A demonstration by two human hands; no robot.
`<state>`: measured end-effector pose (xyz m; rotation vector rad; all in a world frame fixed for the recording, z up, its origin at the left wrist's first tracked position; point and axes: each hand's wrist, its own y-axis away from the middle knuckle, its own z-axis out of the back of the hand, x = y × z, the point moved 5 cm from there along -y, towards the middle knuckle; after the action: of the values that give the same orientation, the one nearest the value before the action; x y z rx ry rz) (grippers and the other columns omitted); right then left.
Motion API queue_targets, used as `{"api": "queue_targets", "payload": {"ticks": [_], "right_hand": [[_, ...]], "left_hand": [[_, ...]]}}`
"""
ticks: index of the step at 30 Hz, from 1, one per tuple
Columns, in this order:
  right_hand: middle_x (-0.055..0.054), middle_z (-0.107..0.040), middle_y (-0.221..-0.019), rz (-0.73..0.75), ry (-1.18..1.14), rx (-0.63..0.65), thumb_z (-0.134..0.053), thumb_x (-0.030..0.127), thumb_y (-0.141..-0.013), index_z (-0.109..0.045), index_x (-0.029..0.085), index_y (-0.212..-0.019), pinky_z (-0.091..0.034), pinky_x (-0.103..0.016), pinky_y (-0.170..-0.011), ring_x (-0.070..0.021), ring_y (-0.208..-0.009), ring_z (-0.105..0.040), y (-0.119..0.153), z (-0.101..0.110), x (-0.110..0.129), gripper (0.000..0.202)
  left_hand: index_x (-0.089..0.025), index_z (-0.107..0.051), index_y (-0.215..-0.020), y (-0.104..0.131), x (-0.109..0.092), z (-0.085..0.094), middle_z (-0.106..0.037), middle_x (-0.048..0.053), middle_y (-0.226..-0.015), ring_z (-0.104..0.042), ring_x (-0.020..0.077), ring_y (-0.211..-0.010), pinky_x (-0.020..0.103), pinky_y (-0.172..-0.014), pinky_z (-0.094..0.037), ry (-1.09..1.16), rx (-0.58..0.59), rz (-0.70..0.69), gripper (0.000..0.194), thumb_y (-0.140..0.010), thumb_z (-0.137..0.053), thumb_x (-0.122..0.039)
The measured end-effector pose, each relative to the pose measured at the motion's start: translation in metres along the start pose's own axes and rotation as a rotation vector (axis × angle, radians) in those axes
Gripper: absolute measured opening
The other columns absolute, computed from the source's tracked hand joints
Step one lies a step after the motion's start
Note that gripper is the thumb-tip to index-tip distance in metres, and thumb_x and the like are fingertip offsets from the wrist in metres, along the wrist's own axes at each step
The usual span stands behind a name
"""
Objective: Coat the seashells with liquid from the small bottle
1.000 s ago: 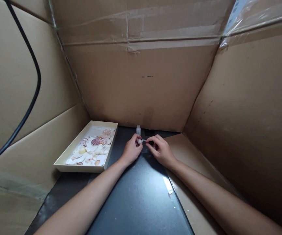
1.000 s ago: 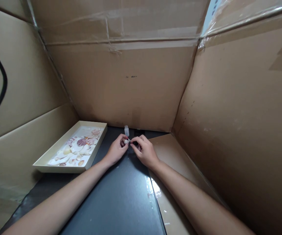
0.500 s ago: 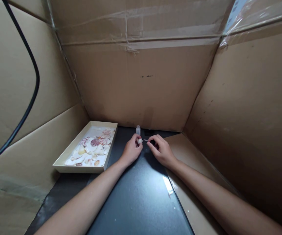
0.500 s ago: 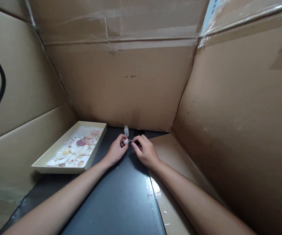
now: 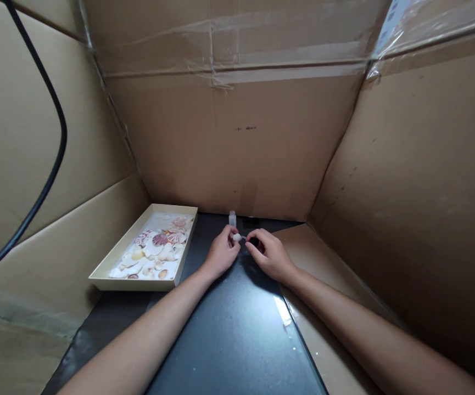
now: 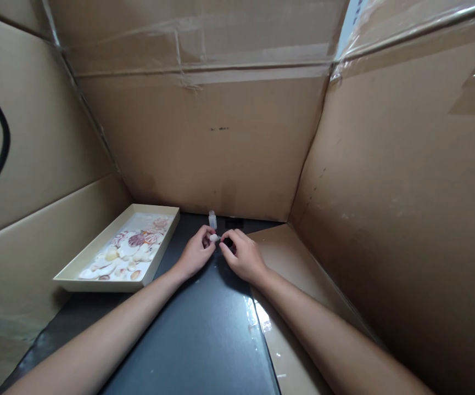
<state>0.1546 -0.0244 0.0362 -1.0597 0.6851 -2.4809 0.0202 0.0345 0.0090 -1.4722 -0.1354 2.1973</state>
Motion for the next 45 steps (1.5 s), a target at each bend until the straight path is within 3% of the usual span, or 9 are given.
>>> {"api": "queue_targets", "payload": {"ticks": [7, 15, 20, 24, 30, 34, 38, 45], "right_hand": [[-0.001, -0.055, -0.079, 0.008, -0.002, 0.0, -0.052, 0.024, -0.087, -0.059, 0.021, -0.091, -0.04, -0.024, -0.062, -0.0123, -0.063, -0.051, -0.0005, 0.0015, 0.0009, 0.009], [-0.003, -0.059, -0.088, 0.017, -0.053, -0.016, -0.05, 0.025, -0.089, -0.058, 0.02, -0.096, -0.042, -0.025, -0.064, -0.0128, -0.068, -0.054, -0.0002, 0.0008, -0.0001, 0.012], [-0.003, -0.06, -0.086, 0.025, -0.064, 0.014, -0.051, 0.024, -0.089, -0.059, 0.02, -0.093, -0.042, -0.025, -0.066, -0.0137, -0.071, -0.055, -0.0002, 0.0007, 0.0021, 0.01], [-0.004, -0.059, -0.087, 0.039, -0.078, -0.061, -0.05, 0.026, -0.09, -0.059, 0.02, -0.095, -0.043, -0.025, -0.064, -0.0135, -0.069, -0.054, -0.0003, 0.0042, 0.0027, 0.012], [-0.004, -0.06, -0.089, 0.066, -0.091, -0.046, -0.051, 0.027, -0.09, -0.06, 0.021, -0.1, -0.044, -0.025, -0.063, -0.0129, -0.067, -0.054, -0.0004, 0.0014, 0.0031, 0.015], [-0.005, -0.062, -0.093, 0.075, -0.102, -0.037, -0.05, 0.027, -0.091, -0.06, 0.022, -0.101, -0.045, -0.026, -0.068, -0.0145, -0.076, -0.058, -0.0006, 0.0013, 0.0044, 0.015], [-0.005, -0.062, -0.095, 0.085, -0.108, -0.022, -0.05, 0.026, -0.091, -0.06, 0.022, -0.103, -0.045, -0.026, -0.071, -0.0158, -0.081, -0.059, -0.0004, 0.0006, 0.0061, 0.017], [-0.004, -0.061, -0.09, 0.092, -0.077, -0.009, -0.05, 0.026, -0.091, -0.061, 0.021, -0.103, -0.044, -0.026, -0.068, -0.014, -0.071, -0.056, 0.0006, -0.0005, 0.0074, 0.017]], "left_hand": [[-0.018, -0.048, -0.076, -0.0012, 0.0006, 0.0009, -0.046, -0.005, -0.065, -0.043, 0.0101, -0.06, 0.022, -0.059, -0.032, -0.017, -0.018, 0.014, 0.003, -0.078, -0.05, -0.018], [-0.017, -0.05, -0.074, -0.0031, 0.0007, 0.0037, -0.048, -0.004, -0.064, -0.045, 0.0104, -0.06, 0.022, -0.059, -0.035, 0.085, -0.057, 0.063, 0.014, -0.08, -0.053, -0.029], [-0.017, -0.049, -0.075, -0.0048, 0.0056, 0.0013, -0.053, -0.003, -0.068, -0.052, 0.0103, -0.058, 0.023, -0.058, -0.041, 0.292, -0.021, 0.116, 0.023, -0.076, -0.06, -0.037], [-0.016, -0.048, -0.076, -0.0055, 0.0072, 0.0009, -0.057, -0.002, -0.069, -0.055, 0.0094, -0.056, 0.022, -0.056, -0.042, 0.398, -0.009, 0.139, 0.031, -0.072, -0.065, -0.042], [-0.016, -0.05, -0.077, -0.0038, -0.0006, 0.001, -0.061, 0.0, -0.073, -0.056, 0.0085, -0.058, 0.022, -0.057, -0.042, 0.496, 0.023, 0.157, 0.03, -0.069, -0.069, -0.037], [-0.015, -0.051, -0.082, -0.0008, -0.0012, 0.0005, -0.061, 0.0, -0.071, -0.058, 0.0096, -0.06, 0.022, -0.059, -0.044, 0.675, 0.031, 0.254, 0.024, -0.069, -0.065, -0.031], [-0.016, -0.05, -0.081, 0.001, 0.0012, 0.0011, -0.062, 0.001, -0.07, -0.06, 0.0112, -0.059, 0.023, -0.058, -0.044, 0.802, 0.002, 0.321, 0.024, -0.073, -0.061, -0.036], [-0.015, -0.053, -0.078, 0.0013, -0.0016, 0.0025, -0.063, 0.001, -0.072, -0.059, 0.0096, -0.059, 0.021, -0.058, -0.044, 0.844, 0.002, 0.35, 0.025, -0.07, -0.066, -0.035]]}}
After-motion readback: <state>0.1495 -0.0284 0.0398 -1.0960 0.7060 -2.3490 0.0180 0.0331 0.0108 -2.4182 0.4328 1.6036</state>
